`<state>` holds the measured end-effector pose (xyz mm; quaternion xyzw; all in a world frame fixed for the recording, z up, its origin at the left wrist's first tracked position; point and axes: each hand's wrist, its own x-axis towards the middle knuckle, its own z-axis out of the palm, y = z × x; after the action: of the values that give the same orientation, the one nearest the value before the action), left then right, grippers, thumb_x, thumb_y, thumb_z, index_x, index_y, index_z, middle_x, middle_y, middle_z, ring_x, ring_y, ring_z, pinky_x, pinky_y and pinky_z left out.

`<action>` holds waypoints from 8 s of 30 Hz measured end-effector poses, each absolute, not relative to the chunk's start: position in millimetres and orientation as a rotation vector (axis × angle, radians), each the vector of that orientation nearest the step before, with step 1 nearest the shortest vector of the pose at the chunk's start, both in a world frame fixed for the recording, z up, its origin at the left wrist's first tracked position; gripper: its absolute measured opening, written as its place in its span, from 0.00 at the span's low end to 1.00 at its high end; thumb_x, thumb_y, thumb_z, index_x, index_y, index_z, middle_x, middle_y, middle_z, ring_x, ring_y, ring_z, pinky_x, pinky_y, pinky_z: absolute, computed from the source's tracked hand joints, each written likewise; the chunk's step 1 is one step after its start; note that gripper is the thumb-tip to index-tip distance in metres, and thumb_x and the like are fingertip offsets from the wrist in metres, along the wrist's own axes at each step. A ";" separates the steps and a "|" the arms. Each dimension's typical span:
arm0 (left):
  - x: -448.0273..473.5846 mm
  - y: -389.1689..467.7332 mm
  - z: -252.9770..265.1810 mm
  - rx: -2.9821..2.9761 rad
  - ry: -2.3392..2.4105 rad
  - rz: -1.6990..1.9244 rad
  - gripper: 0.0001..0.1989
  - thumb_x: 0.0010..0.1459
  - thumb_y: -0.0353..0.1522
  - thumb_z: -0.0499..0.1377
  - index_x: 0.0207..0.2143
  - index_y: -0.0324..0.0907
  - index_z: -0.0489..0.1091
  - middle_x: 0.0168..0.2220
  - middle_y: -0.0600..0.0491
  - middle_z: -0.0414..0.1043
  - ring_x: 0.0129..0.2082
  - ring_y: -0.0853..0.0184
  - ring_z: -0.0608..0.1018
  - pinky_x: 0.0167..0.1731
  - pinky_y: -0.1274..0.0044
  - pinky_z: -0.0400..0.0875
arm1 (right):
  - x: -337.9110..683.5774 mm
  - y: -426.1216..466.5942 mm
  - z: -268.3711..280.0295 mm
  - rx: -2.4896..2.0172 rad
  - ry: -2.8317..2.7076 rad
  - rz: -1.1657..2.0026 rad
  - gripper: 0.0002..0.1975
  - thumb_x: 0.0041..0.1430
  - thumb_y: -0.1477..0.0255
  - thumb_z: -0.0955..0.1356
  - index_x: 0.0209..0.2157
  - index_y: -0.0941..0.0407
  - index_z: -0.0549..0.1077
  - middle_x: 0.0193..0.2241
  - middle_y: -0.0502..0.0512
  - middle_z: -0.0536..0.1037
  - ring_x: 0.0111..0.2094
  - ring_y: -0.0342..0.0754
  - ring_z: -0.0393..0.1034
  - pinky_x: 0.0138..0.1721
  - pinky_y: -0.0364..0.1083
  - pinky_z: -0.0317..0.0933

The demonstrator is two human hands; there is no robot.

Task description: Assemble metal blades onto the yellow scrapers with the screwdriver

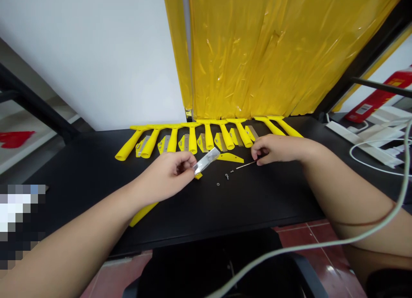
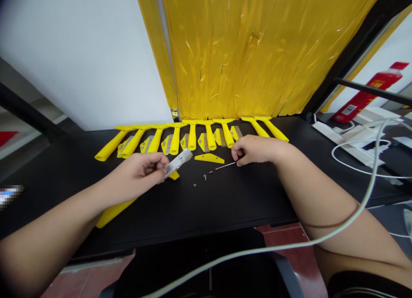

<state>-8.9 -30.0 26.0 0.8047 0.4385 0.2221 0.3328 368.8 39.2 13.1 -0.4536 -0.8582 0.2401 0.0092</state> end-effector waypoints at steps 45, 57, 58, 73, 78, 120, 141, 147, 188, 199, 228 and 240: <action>-6.0 -32.7 10.4 1.816 0.857 0.764 0.26 0.60 0.29 0.65 0.60 0.45 0.65 0.37 0.57 0.69 0.37 0.64 0.85 0.44 0.67 0.83 | 278.9 -32.6 29.6 -0.895 -2.312 0.301 0.05 0.70 0.74 0.66 0.38 0.56 0.73 0.22 0.45 0.68 0.21 0.40 0.58 0.25 0.41 0.52; -6.6 -33.7 11.1 1.921 0.931 0.750 0.27 0.59 0.32 0.65 0.60 0.45 0.64 0.38 0.56 0.68 0.33 0.67 0.81 0.40 0.69 0.82 | 273.0 -33.8 22.8 -1.035 -2.177 0.552 0.07 0.71 0.71 0.65 0.36 0.55 0.72 0.27 0.50 0.73 0.27 0.44 0.63 0.28 0.43 0.55; -6.5 -34.1 11.5 1.919 0.932 0.751 0.27 0.60 0.32 0.65 0.60 0.45 0.64 0.38 0.56 0.68 0.33 0.67 0.81 0.40 0.69 0.82 | 273.1 -33.4 22.3 -1.036 -2.173 0.569 0.07 0.71 0.70 0.65 0.36 0.55 0.72 0.29 0.51 0.74 0.28 0.44 0.64 0.29 0.44 0.56; -0.3 -31.7 12.8 1.611 0.987 0.767 0.27 0.55 0.29 0.67 0.56 0.43 0.65 0.33 0.59 0.72 0.34 0.64 0.85 0.42 0.67 0.82 | 265.0 -36.0 17.8 -0.934 -2.323 0.308 0.05 0.71 0.74 0.64 0.39 0.56 0.71 0.27 0.52 0.76 0.25 0.43 0.68 0.30 0.42 0.58; -0.7 -33.3 14.5 1.675 0.953 0.767 0.27 0.56 0.28 0.66 0.57 0.43 0.65 0.33 0.58 0.73 0.34 0.65 0.84 0.42 0.69 0.81 | 264.5 -37.1 15.9 -0.961 -2.301 0.297 0.05 0.70 0.74 0.64 0.39 0.56 0.71 0.25 0.50 0.73 0.23 0.43 0.66 0.28 0.42 0.57; -3.8 -35.9 15.9 1.854 0.982 0.753 0.25 0.59 0.31 0.65 0.58 0.45 0.66 0.35 0.56 0.72 0.35 0.65 0.82 0.39 0.70 0.80 | 263.3 -28.1 11.2 -1.066 -1.993 0.800 0.09 0.68 0.67 0.67 0.33 0.55 0.72 0.29 0.51 0.73 0.30 0.46 0.63 0.32 0.45 0.57; 0.2 -38.3 15.2 1.781 0.931 0.840 0.28 0.59 0.31 0.65 0.60 0.42 0.63 0.38 0.56 0.69 0.37 0.64 0.83 0.44 0.65 0.82 | 244.6 -57.0 11.0 -1.091 -2.256 0.316 0.06 0.70 0.75 0.60 0.36 0.55 0.64 0.24 0.47 0.66 0.22 0.42 0.60 0.27 0.44 0.50; 0.5 -40.2 13.4 1.789 0.915 0.903 0.27 0.59 0.32 0.66 0.59 0.44 0.63 0.39 0.56 0.67 0.37 0.66 0.82 0.44 0.65 0.82 | 237.5 -62.3 6.7 -1.166 -2.356 0.105 0.09 0.72 0.74 0.56 0.40 0.57 0.66 0.28 0.55 0.73 0.26 0.47 0.66 0.29 0.46 0.53; -3.2 -37.0 8.1 1.886 0.921 0.888 0.25 0.63 0.34 0.66 0.59 0.47 0.63 0.41 0.55 0.67 0.38 0.67 0.79 0.44 0.68 0.81 | 235.3 -61.3 11.0 -0.961 -2.105 0.769 0.07 0.71 0.74 0.63 0.45 0.57 0.72 0.23 0.44 0.67 0.24 0.42 0.62 0.29 0.43 0.54; -1.0 -37.6 10.7 1.865 0.966 0.871 0.25 0.61 0.33 0.66 0.59 0.45 0.64 0.40 0.55 0.68 0.36 0.68 0.79 0.42 0.70 0.80 | 236.1 -62.4 8.0 -1.121 -2.429 0.318 0.13 0.72 0.75 0.60 0.52 0.62 0.70 0.35 0.61 0.81 0.34 0.52 0.76 0.35 0.47 0.63; -8.2 -30.1 20.9 1.968 1.043 0.689 0.12 0.66 0.36 0.62 0.50 0.45 0.75 0.31 0.54 0.76 0.30 0.66 0.81 0.32 0.73 0.79 | 323.5 8.4 25.1 -1.406 -2.433 0.336 0.09 0.59 0.66 0.74 0.38 0.56 0.77 0.27 0.50 0.75 0.26 0.44 0.66 0.28 0.45 0.55; -3.5 -35.6 28.4 2.298 0.957 0.662 0.11 0.67 0.35 0.60 0.48 0.46 0.79 0.31 0.54 0.77 0.30 0.68 0.78 0.31 0.76 0.72 | 248.0 -20.8 -2.9 -0.769 -1.905 1.158 0.08 0.64 0.67 0.73 0.37 0.57 0.73 0.30 0.50 0.76 0.30 0.43 0.72 0.33 0.45 0.69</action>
<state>-3.5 -35.6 28.4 0.8568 0.3568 0.2467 0.2789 248.0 -20.8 -2.9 -0.3014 -0.7467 0.4538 0.3817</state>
